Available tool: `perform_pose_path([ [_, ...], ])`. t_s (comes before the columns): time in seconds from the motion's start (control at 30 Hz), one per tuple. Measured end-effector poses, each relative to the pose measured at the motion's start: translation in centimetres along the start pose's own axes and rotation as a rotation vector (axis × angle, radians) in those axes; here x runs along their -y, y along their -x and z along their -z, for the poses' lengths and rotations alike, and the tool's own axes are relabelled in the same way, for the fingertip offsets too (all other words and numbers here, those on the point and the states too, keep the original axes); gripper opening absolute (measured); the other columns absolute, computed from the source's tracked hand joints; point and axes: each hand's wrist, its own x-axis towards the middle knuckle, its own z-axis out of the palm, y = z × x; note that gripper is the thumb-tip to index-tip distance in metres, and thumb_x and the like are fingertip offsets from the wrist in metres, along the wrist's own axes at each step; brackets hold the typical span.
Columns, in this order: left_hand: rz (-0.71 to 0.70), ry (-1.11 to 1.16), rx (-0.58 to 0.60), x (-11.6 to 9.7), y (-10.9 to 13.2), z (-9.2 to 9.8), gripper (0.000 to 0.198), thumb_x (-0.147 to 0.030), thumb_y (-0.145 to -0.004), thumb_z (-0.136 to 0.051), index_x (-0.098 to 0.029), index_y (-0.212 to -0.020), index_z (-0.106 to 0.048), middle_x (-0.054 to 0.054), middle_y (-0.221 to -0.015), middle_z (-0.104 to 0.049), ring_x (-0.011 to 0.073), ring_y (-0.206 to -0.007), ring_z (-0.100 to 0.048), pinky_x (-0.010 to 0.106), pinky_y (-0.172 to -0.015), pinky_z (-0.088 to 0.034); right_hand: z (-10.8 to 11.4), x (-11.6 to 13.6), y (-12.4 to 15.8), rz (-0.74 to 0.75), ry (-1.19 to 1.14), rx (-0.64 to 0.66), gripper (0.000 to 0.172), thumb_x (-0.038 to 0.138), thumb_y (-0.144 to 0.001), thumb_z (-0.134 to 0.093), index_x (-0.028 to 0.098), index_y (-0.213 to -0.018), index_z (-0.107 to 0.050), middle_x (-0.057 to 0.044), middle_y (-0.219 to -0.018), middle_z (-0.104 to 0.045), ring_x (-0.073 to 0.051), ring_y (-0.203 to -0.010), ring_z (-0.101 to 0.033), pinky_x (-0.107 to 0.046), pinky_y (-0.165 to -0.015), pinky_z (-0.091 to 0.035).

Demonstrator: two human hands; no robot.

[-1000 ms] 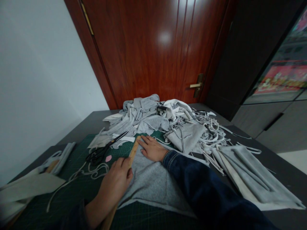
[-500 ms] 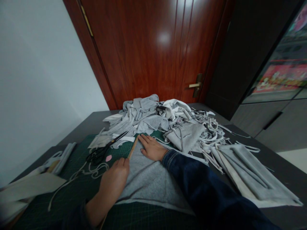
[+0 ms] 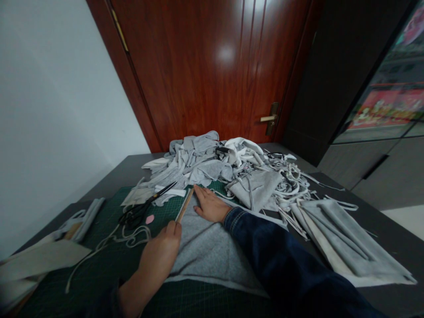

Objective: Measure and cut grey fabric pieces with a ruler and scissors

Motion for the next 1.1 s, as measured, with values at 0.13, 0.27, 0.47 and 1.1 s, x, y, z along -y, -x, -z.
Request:
perform_pose_path([
  [0.13, 0.013, 0.007, -0.027, -0.2, -0.2, -0.3, 0.039, 0.003, -0.095, -0.040, -0.010, -0.112, -0.072, 0.014, -0.103, -0.069, 0.0233, -0.088, -0.074, 0.026, -0.063, -0.059, 0.0, 0.1, 0.0, 0.008, 0.029, 0.012, 0.084, 0.032, -0.100, -0.056, 0.001, -0.165, -0.013, -0.029, -0.166, -0.032, -0.035, -0.155, -0.032, -0.052, -0.127, -0.029],
  [0.27, 0.033, 0.019, -0.036, -0.4, -0.3, -0.5, 0.037, 0.001, -0.096, -0.042, -0.009, -0.113, -0.073, 0.014, -0.100, -0.068, 0.0220, -0.083, -0.073, 0.025, -0.061, -0.058, 0.2, 0.2, 0.0, 0.003, 0.048, 0.021, 0.081, 0.032, -0.100, -0.055, -0.001, -0.163, -0.017, -0.030, -0.165, -0.034, -0.034, -0.154, -0.033, -0.052, -0.127, -0.029],
  [0.47, 0.032, 0.016, 0.034, -1.3, -0.4, -0.7, 0.043, 0.003, -0.096, -0.035, -0.005, -0.119, -0.071, 0.017, -0.105, -0.070, 0.0237, -0.086, -0.076, 0.027, -0.063, -0.059, 0.6, 0.3, 0.1, 0.074, 0.108, 0.041, 0.067, 0.029, -0.105, -0.050, 0.011, -0.165, -0.028, -0.023, -0.168, -0.032, -0.032, -0.155, -0.032, -0.053, -0.125, -0.031],
  [1.1, -0.151, 0.761, 0.246, 9.0, 3.2, -1.7, 0.011, -0.018, -0.083, -0.063, -0.021, -0.092, -0.069, -0.001, -0.089, -0.066, 0.0155, -0.081, -0.062, 0.025, -0.073, -0.044, 0.3, -0.3, 0.5, 0.213, 0.164, 0.017, 0.050, 0.024, -0.108, -0.043, 0.018, -0.157, -0.048, -0.016, -0.165, -0.041, -0.030, -0.148, -0.043, -0.053, -0.121, -0.036],
])
